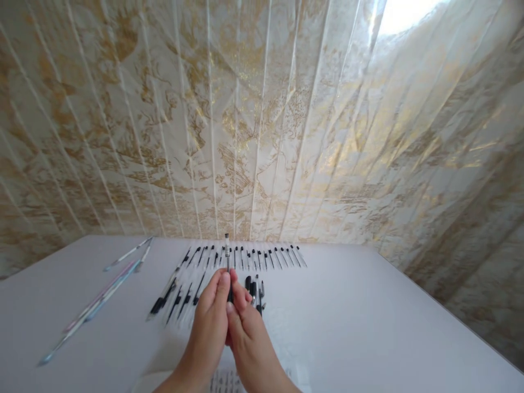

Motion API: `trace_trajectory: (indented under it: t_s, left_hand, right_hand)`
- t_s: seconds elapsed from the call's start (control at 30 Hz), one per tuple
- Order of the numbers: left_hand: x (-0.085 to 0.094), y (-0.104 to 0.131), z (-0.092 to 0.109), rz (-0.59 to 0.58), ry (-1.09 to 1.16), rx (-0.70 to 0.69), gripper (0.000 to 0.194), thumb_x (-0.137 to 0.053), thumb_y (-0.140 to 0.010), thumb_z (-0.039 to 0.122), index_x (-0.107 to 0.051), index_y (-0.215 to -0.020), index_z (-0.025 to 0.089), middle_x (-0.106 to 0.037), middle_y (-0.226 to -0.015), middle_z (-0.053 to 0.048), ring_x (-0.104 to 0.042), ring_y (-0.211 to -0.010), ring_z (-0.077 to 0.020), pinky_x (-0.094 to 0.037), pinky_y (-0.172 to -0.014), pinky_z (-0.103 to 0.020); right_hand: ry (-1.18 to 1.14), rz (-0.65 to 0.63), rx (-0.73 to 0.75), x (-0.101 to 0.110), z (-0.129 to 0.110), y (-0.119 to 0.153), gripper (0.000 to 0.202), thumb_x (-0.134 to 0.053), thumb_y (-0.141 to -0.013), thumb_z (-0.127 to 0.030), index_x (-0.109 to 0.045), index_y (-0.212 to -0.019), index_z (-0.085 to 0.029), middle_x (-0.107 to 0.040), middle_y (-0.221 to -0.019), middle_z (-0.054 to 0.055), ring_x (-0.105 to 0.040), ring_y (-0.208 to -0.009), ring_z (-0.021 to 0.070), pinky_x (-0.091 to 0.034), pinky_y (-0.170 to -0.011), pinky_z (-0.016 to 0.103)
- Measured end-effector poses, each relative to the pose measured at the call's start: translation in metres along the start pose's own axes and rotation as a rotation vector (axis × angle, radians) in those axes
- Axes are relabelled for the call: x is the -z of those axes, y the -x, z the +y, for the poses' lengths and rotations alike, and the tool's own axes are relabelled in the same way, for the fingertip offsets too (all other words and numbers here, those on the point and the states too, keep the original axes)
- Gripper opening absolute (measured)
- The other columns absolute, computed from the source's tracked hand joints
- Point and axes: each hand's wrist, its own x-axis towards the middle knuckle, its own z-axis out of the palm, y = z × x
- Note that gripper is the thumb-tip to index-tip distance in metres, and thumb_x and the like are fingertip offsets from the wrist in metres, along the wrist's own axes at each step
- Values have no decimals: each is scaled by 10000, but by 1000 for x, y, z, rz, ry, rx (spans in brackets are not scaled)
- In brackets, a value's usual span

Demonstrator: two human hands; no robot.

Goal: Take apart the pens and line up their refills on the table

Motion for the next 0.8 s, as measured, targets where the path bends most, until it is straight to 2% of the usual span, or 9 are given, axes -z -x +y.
trace_trajectory:
  t_s: [0.07,0.13,0.23,0.3,0.37,0.43,0.5,0.7,0.8]
  left_hand:
    - [3,-2,3,4,33,-5,371,-530,-782,562,-554,-776,192,-682,-798,-59,-638,-664,-181,-354,-378,-209]
    - [6,-5,8,12,78,-23,352,-516,-800,546,-556,-809,196,-694,-824,-55,-648,-687,-187,-364,-385,-213]
    - [8,-11,17,46,173,-59,307,-537,-810,500,-554,-865,198,-714,-825,-46,-659,-766,-199,-474,-541,-247]
    - [9,-13,21,54,226,-66,301,-545,-811,483,-546,-853,185,-724,-809,-57,-660,-793,-207,-505,-649,-289]
    - [8,-13,22,14,233,-41,304,-546,-809,481,-539,-835,179,-731,-812,-72,-652,-723,-199,-502,-617,-296]
    - [7,-11,21,-46,192,16,304,-546,-807,483,-540,-841,181,-738,-854,-77,-590,-556,-151,-453,-492,-265]
    - [7,-9,18,-90,127,50,304,-539,-815,481,-551,-865,182,-737,-922,-82,-516,-475,-104,-382,-422,-228]
    - [7,-13,15,-152,76,61,334,-535,-815,504,-546,-898,181,-709,-1027,-137,-659,-833,-207,-445,-522,-224]
    - [7,-15,19,-190,73,53,311,-568,-800,483,-528,-887,188,-706,-1032,-133,-660,-875,-232,-491,-560,-259]
  right_hand:
    - [42,17,37,-4,-7,2,519,-529,-825,-567,-545,-1230,-244,-522,-809,25,-443,-593,114,-318,-500,234]
    - [48,-28,-27,-5,-16,3,505,-533,-817,-585,-572,-1161,-216,-481,-653,-18,-366,-493,87,-274,-453,219]
    - [-45,-92,-143,0,-25,1,464,-517,-820,-599,-610,-950,-164,-353,-480,-79,-250,-401,63,-217,-393,198]
    - [-185,-68,-150,5,-27,-2,446,-512,-825,-586,-603,-798,-150,-324,-468,-82,-255,-388,58,-239,-394,200]
    - [-334,-21,-165,9,-27,-5,428,-536,-809,-564,-570,-696,-152,-380,-512,-54,-353,-422,72,-294,-425,211]
    - [-436,3,-208,11,-27,-7,390,-591,-773,-532,-557,-672,-156,-466,-616,-14,-419,-490,88,-321,-449,218]
    - [-464,-9,-244,11,-29,-8,345,-637,-749,-497,-592,-723,-155,-493,-714,3,-383,-514,77,-295,-446,208]
    - [-333,-35,-192,12,-32,-8,346,-673,-738,-464,-681,-749,-118,-388,-659,-19,-236,-531,73,-209,-486,216]
    - [-258,14,-155,13,-32,-10,363,-690,-707,-482,-673,-695,-120,-365,-602,-35,-226,-530,79,-206,-510,230]
